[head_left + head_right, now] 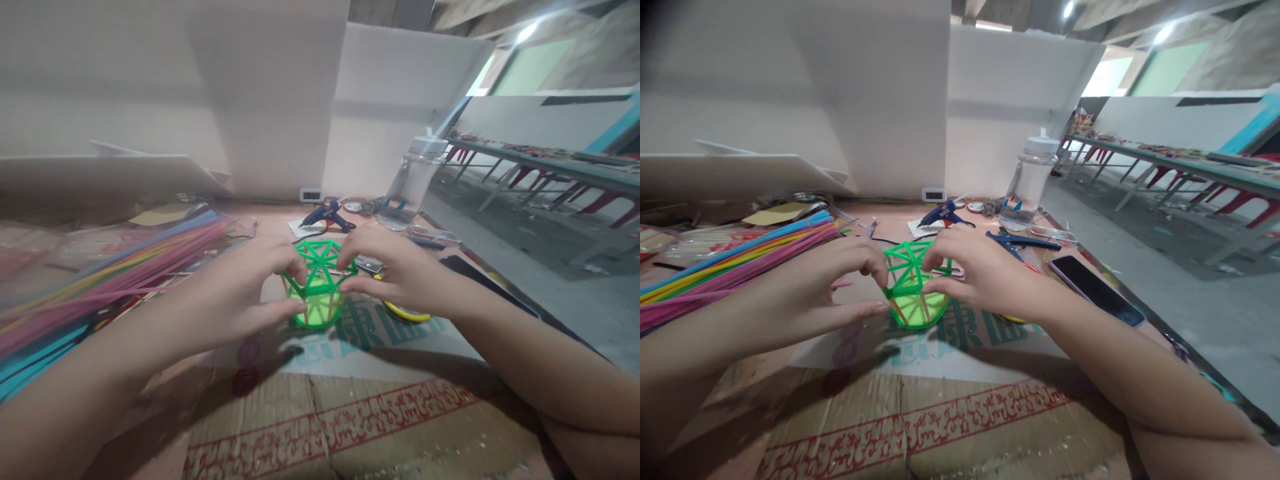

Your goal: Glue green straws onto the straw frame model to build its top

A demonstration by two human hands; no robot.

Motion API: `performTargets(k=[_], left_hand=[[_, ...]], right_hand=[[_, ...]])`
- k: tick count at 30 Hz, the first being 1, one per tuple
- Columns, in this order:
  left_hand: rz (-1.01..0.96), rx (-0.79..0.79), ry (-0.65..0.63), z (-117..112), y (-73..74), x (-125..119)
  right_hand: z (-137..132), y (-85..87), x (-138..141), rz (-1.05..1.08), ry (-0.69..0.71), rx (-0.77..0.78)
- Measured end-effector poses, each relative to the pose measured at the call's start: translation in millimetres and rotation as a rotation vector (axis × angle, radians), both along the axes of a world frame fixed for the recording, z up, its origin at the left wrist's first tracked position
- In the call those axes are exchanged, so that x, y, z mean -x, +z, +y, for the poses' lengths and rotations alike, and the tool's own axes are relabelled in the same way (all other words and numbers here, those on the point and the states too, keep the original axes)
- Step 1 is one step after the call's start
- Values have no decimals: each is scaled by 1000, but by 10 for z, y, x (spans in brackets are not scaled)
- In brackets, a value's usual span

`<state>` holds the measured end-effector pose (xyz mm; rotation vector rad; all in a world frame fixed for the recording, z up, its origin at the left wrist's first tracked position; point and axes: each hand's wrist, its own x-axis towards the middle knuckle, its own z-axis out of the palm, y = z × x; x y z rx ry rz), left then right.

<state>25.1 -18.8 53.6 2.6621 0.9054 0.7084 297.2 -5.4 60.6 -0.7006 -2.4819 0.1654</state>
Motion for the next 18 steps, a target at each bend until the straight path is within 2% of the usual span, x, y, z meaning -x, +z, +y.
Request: performTargets(k=[2,4,7,12,18], left_hand=[[-30,9,36,-15,25,16],[-59,-19,93,-9,48,23],[-66,-65,165,37,61,19],[-62,-46,214,107,32,12],[-158,15,252,148,-54,-23]], right_hand=[[74,80,-123,95,-135,18],[236,111,-285,148,-342,79],[625,-12,-488,116,-617,239],[1215,-379,-478,113,-631,328],[1357,-492,-219,129,-547,319]])
